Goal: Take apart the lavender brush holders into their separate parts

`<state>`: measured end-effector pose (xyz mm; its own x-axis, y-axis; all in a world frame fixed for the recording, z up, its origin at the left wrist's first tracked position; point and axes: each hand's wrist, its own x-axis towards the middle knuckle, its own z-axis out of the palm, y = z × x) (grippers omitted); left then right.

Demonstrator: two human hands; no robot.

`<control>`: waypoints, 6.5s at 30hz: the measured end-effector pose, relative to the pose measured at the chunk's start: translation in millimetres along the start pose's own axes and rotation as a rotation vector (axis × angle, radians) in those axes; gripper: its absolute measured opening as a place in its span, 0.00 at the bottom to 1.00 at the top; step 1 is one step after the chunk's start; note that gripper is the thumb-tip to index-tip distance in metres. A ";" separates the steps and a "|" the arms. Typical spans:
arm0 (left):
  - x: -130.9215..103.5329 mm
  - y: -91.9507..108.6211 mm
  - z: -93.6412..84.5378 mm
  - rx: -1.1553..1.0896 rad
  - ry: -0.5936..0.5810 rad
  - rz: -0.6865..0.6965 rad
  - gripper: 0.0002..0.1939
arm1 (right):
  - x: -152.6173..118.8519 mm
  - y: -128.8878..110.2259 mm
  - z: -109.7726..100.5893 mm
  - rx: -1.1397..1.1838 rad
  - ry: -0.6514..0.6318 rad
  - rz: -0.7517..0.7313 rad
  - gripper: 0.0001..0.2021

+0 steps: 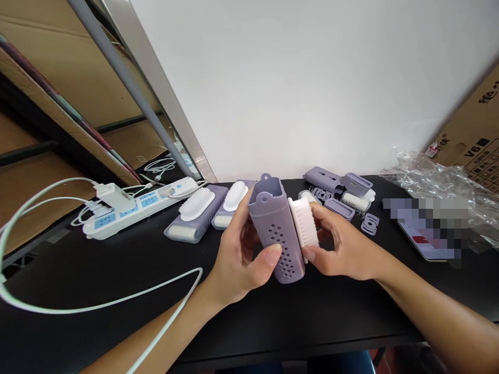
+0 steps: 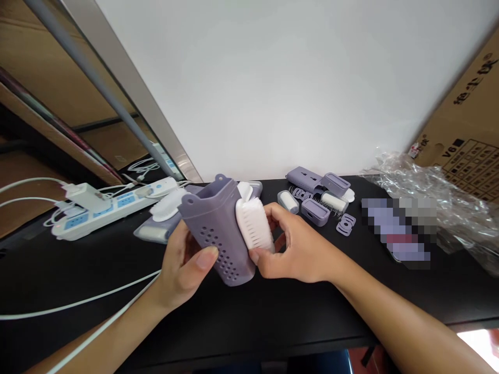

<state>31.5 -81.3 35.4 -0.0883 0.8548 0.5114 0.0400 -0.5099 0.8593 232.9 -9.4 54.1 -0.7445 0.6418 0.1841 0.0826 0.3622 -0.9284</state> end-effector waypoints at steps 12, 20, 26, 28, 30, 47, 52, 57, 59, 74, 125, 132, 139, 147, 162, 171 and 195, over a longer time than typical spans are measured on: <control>-0.5 -1.2 -11.6 -0.213 -0.066 -0.049 0.31 | 7.4 13.8 -19.9 0.093 0.100 0.038 0.20; 8.4 -8.2 -12.3 -0.189 0.033 -0.178 0.28 | 10.2 17.3 -26.8 0.077 0.205 0.024 0.22; 10.9 -12.4 -12.0 -0.210 0.079 -0.225 0.26 | 18.2 30.1 -79.1 -0.237 0.580 0.070 0.22; 11.0 -13.7 -11.8 -0.211 0.070 -0.229 0.26 | 16.2 31.6 -93.4 -0.537 0.675 0.154 0.21; 10.8 -14.6 -11.4 -0.211 0.056 -0.235 0.26 | 12.8 30.2 -101.9 -0.810 0.687 0.297 0.22; 9.5 -16.7 -9.5 -0.193 0.074 -0.287 0.26 | 3.5 26.1 -93.6 -1.220 0.416 0.622 0.22; 8.5 -16.5 -8.2 -0.205 0.097 -0.293 0.28 | 7.0 18.0 -73.1 -1.103 0.573 0.336 0.14; 10.1 -15.8 -6.7 -0.227 0.132 -0.302 0.31 | 7.2 8.9 -20.4 -0.656 0.364 -0.008 0.19; 11.3 -14.0 -5.3 -0.231 0.157 -0.287 0.32 | 5.2 8.6 -1.1 -0.497 0.212 -0.019 0.19; 13.8 -21.2 -7.0 -0.153 0.192 -0.249 0.33 | 13.0 28.0 -7.1 -0.212 0.420 -0.061 0.25; -1.7 -17.5 -3.5 1.241 -0.470 0.144 0.14 | 156.9 39.7 -71.7 -1.197 -0.061 0.358 0.29; 2.2 -21.9 -7.3 1.145 -0.453 0.104 0.25 | 159.3 29.5 -68.8 -1.228 -0.120 0.391 0.19; 10.1 -34.1 -15.9 1.015 -0.391 -0.197 0.41 | 110.0 18.3 -26.5 -1.099 -0.001 0.025 0.21; 17.2 -34.8 -25.2 0.788 -0.375 -0.124 0.44 | 39.7 27.0 -10.9 -0.884 -0.001 -0.115 0.33; 26.3 -20.0 -40.8 0.384 0.002 0.044 0.45 | 29.1 30.0 4.0 -0.322 -0.026 -0.010 0.63; 34.3 -24.9 -33.0 -0.070 0.402 -0.156 0.33 | 35.4 38.1 30.2 0.264 -0.172 -0.029 0.61; 55.9 -27.1 -35.8 -0.365 0.773 -0.217 0.14 | 21.2 20.9 58.3 -0.287 0.057 0.309 0.42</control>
<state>-10.1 -23.2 40.3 -0.7109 0.6994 0.0738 -0.3643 -0.4561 0.8119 180.2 -27.6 19.8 -0.6181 0.7835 -0.0637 0.4837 0.3152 -0.8165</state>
